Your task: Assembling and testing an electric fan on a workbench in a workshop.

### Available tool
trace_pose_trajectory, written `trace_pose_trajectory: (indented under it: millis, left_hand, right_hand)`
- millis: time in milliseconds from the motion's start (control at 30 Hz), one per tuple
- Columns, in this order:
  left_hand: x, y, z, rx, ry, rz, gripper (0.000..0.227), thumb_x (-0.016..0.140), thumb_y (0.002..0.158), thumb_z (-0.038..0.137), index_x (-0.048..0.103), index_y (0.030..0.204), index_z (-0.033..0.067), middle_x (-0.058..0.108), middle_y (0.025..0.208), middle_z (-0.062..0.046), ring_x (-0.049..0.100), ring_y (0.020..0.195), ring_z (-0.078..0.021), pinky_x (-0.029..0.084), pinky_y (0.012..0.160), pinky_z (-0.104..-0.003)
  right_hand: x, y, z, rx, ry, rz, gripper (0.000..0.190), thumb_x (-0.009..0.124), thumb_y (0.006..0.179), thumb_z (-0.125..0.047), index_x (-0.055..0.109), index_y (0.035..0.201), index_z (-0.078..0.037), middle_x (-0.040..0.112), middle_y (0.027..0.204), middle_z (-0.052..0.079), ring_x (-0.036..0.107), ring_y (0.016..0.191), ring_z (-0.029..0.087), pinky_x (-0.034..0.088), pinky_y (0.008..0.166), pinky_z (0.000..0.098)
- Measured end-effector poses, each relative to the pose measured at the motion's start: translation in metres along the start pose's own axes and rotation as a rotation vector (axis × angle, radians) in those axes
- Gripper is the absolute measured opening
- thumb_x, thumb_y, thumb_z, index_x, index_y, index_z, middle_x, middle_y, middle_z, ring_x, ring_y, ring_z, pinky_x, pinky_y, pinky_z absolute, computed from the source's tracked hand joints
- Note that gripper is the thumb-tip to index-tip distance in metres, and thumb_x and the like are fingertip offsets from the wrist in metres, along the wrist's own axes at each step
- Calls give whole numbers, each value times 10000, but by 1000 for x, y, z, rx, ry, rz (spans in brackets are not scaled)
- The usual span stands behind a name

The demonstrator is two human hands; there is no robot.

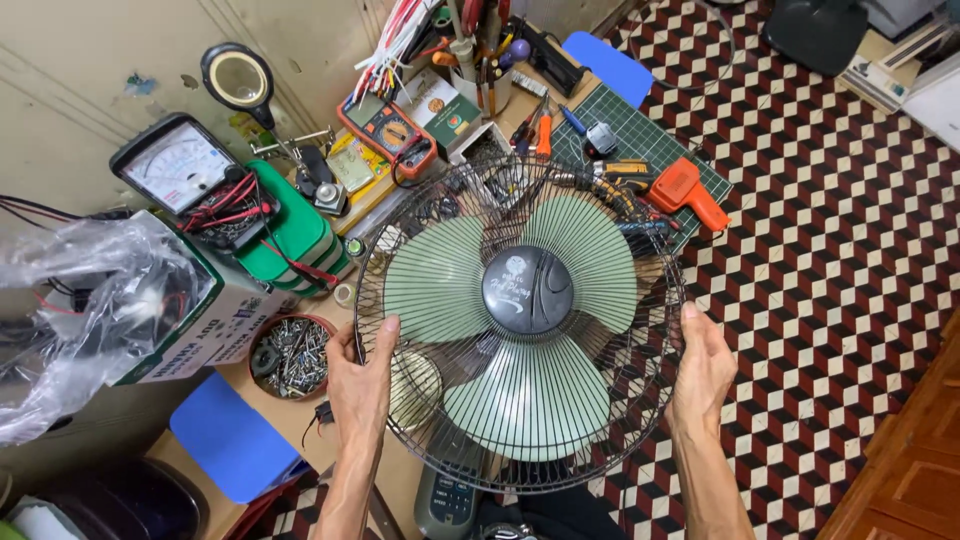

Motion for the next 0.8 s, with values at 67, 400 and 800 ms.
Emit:
trace_pose_trajectory:
  millis: [67,400,800]
  left_hand:
    - [-1,-1,2,-3,25,2,1001,698,788,693,477,1410,-59,586,1320,-288,563,1260,-350,418,1061,-440]
    - [-4,-6,10,-28,75,-1,987,702,766,683,488,1399,-44,631,1312,-260,618,1219,-354,444,1067,-440]
    - [0,37,4,41,-67,-139,1037,629,807,700,406,1521,-18,541,1470,-242,536,1374,-319,389,1133,-397]
  right_hand:
    - [1,0,-1,0,-17,3,448,606,1033,-304,639,1291,61,698,1150,79,632,1029,142,499,952,277]
    - [1,-2,0,36,-99,32,516,617,1012,-349,625,1319,65,701,1178,110,632,1062,163,490,968,289]
    - [2,14,-1,42,-115,-28,634,580,1002,-407,527,1436,51,626,1347,156,575,1223,203,433,1056,318]
Point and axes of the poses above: each hand's wrist, its own y-axis towards the middle knuckle, its own x-axis out of the palm, z = x × y, the point moved 5 cm from there along y, towards the middle knuckle
